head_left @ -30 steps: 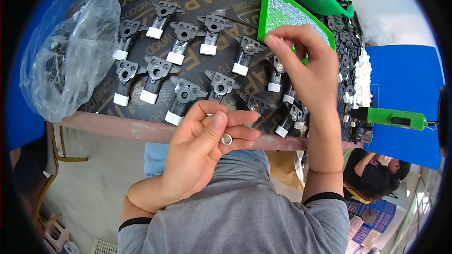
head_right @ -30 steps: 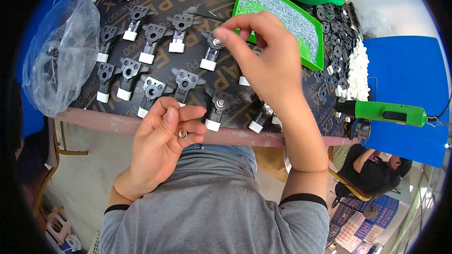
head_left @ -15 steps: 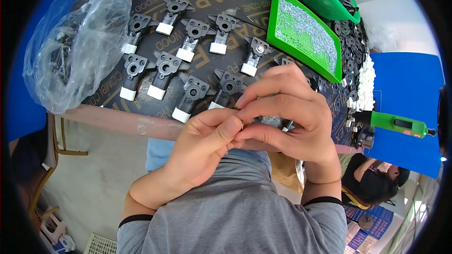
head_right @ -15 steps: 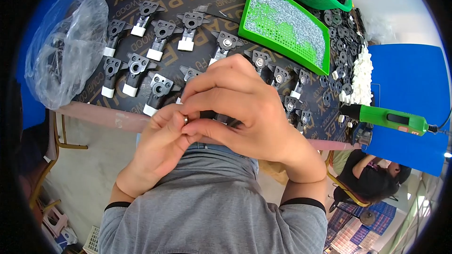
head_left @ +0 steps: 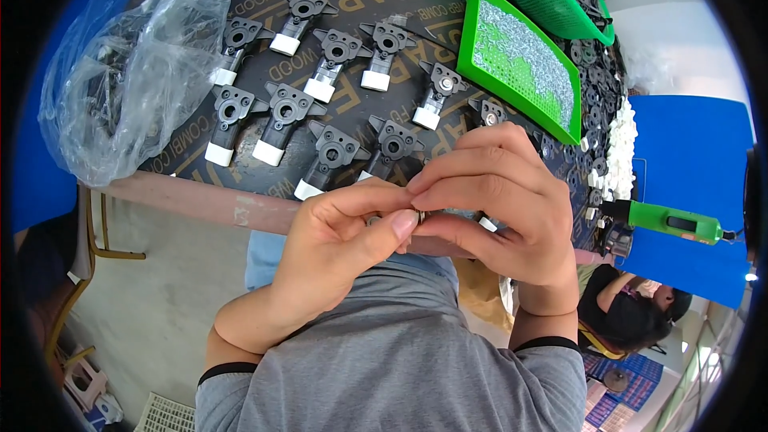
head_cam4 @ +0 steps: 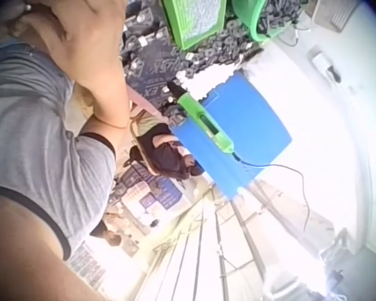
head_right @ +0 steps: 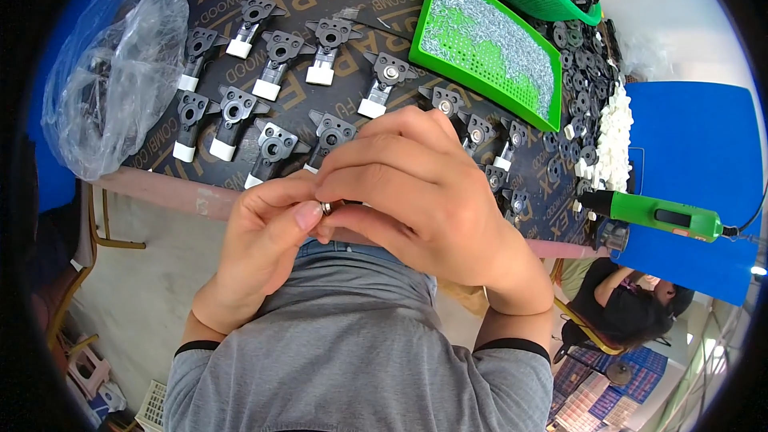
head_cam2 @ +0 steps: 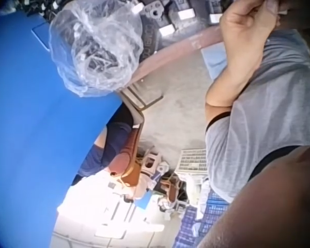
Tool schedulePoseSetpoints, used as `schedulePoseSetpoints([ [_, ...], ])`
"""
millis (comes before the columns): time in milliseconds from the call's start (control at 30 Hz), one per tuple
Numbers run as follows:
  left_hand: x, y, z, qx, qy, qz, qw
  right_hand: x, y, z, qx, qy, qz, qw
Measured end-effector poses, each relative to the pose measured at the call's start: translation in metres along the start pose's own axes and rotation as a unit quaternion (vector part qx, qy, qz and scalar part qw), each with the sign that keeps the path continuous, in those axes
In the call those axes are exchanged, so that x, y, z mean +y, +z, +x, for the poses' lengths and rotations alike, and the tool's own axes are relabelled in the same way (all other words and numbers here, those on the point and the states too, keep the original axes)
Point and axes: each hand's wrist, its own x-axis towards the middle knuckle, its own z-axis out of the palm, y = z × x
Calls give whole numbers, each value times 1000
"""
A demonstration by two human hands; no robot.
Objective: Assembling small mechanical toy components at a factory workbench.
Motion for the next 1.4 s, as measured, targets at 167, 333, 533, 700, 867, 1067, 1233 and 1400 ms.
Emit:
schedulePoseSetpoints([
  [167, 5, 5, -3, 22, -83, -98, 992, 6, -4, 0, -4, 56, 122, 991],
  [333, -6, 2, -19, 14, -120, -67, 990, 26, 16, -1, 7, 153, 24, 988],
  [533, -8, -1, -21, 9, -77, -59, 995, 35, 26, 8, -19, 66, -67, 995],
  [700, -11, -3, -18, 46, 9, -72, 996, 20, 11, 10, -18, 160, 157, 974],
  [867, -7, 2, -6, 77, 102, -89, 988, -2, 19, 13, -15, 156, 223, 962],
  [1067, 12, -4, 3, 51, 50, -182, 981, 24, 22, 40, 53, 138, 52, 988],
  [1233, 28, 5, 0, 73, 36, -136, 987, 75, 32, 64, 104, 68, -189, 974],
  [1400, 37, 3, 1, 74, 54, -175, 980, 78, 38, 67, 58, -24, -278, 959],
])
